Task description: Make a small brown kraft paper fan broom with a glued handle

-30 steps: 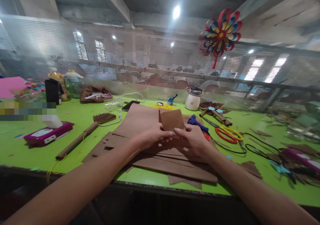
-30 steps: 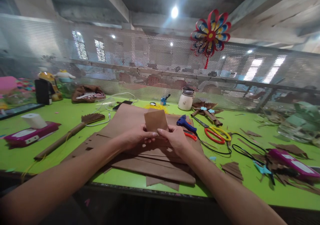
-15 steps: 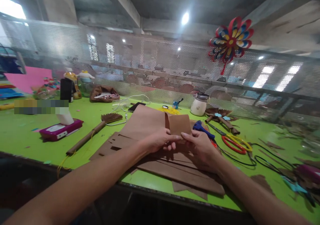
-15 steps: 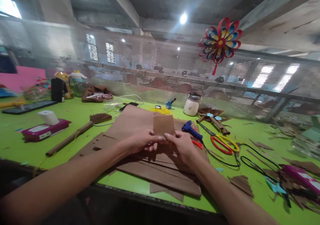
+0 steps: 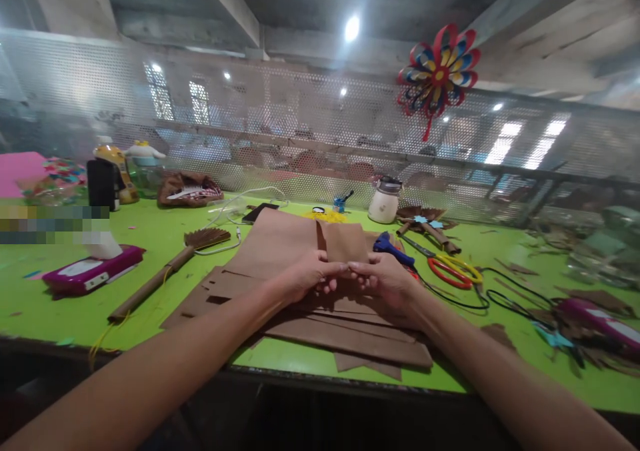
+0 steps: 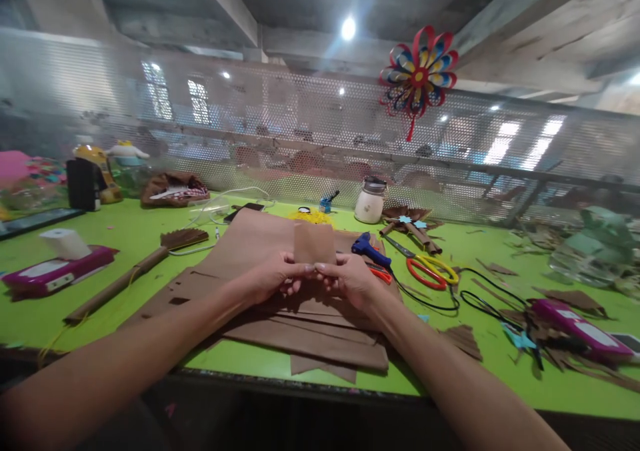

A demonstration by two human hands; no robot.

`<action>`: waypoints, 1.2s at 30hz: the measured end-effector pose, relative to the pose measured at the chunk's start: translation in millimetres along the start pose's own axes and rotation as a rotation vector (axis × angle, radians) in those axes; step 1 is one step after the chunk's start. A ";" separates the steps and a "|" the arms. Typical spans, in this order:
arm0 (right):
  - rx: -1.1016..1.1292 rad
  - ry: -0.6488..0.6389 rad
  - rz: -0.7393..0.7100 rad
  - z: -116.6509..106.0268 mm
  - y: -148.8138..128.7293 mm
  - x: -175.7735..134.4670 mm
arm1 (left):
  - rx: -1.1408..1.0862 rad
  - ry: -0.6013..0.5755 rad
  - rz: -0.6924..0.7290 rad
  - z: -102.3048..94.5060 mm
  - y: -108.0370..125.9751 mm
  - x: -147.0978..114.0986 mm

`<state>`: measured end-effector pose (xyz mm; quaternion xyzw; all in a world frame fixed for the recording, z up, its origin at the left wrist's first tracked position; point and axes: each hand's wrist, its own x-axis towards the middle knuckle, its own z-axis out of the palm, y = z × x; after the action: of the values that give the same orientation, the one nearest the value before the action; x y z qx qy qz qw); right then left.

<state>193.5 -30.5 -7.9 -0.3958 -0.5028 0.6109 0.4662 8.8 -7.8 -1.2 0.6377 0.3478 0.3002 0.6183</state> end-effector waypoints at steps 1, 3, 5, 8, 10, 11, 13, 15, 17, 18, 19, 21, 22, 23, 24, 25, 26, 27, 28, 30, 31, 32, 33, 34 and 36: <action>0.001 -0.011 0.026 -2.7 -0.7 1.0 | 0.012 0.013 0.005 0.1 0.3 -0.6; -0.007 -0.030 0.068 -7.9 -2.7 2.3 | 0.033 0.047 0.005 0.2 0.9 -1.6; -0.032 -0.029 0.069 -11.9 -5.0 3.0 | 0.036 0.066 0.020 0.2 1.0 -1.6; -0.100 -0.038 0.033 -14.3 -7.7 3.6 | 0.011 0.071 0.088 0.2 -0.2 0.3; -0.135 -0.043 0.012 -13.8 -8.2 3.6 | 0.001 0.079 0.126 0.0 -1.8 2.4; -0.139 -0.040 0.001 -13.1 -8.1 3.5 | -0.004 0.084 0.136 0.0 -2.7 3.5; -0.123 -0.036 -0.018 -11.2 -7.3 2.8 | -0.028 0.091 0.141 -0.2 -4.3 5.0; -0.087 -0.057 -0.017 -8.7 -6.2 1.7 | -0.063 0.071 0.130 -0.1 -5.3 5.2; -0.054 -0.094 0.002 -5.8 -5.2 0.6 | -0.081 0.030 0.112 0.1 -5.2 4.0; -0.047 -0.107 0.009 -4.5 -4.9 0.2 | -0.077 0.006 0.106 0.2 -4.7 3.1; -0.047 -0.111 0.008 -3.2 -4.8 -0.2 | -0.066 -0.013 0.108 0.3 -4.0 2.2; -0.055 -0.102 -0.014 -1.2 -5.3 -1.0 | -0.041 -0.029 0.129 0.3 -2.3 1.1; -0.060 -0.094 -0.025 -0.4 -5.9 -1.4 | -0.035 -0.028 0.139 0.2 -1.5 0.9; -0.066 -0.083 -0.038 0.2 -6.5 -1.7 | -0.036 -0.026 0.144 0.0 -0.9 1.1; -0.072 -0.073 -0.047 0.7 -7.2 -2.0 | -0.042 -0.023 0.140 -0.2 -0.5 1.5; -0.080 -0.064 -0.053 1.0 -7.8 -2.2 | -0.050 -0.021 0.128 -0.4 -0.3 2.1; -0.086 -0.052 -0.058 1.1 -8.2 -2.3 | -0.056 -0.022 0.112 -0.5 -0.4 2.6; -0.094 -0.039 -0.059 1.0 -8.5 -2.2 | -0.058 -0.020 0.098 -0.6 -0.6 3.2; -0.102 -0.027 -0.054 0.6 -8.7 -1.7 | -0.056 -0.014 0.084 -0.5 -0.8 3.5; -0.108 -0.012 -0.031 -1.1 -8.5 -0.3 | -0.047 0.022 0.064 -0.3 -1.2 3.7; -0.105 -0.012 -0.018 -2.3 -8.5 0.7 | -0.047 0.045 0.056 -0.3 -1.2 3.6; -0.098 -0.019 -0.009 -3.9 -8.5 1.6 | -0.052 0.064 0.047 -0.3 -1.1 3.3; -0.088 -0.033 -0.007 -5.6 -8.7 2.4 | -0.063 0.071 0.036 -0.4 -0.9 3.0; -0.080 -0.054 -0.009 -7.6 -9.2 3.1 | -0.083 0.069 0.028 -0.8 -0.7 2.7; -0.075 -0.112 -0.022 -11.8 -10.7 3.9 | -0.136 0.060 0.018 -1.9 -0.2 2.3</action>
<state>205.6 -23.3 0.4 -0.3726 -0.5550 0.6076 0.4290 8.6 -4.8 -1.4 0.5880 0.3394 0.3477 0.6466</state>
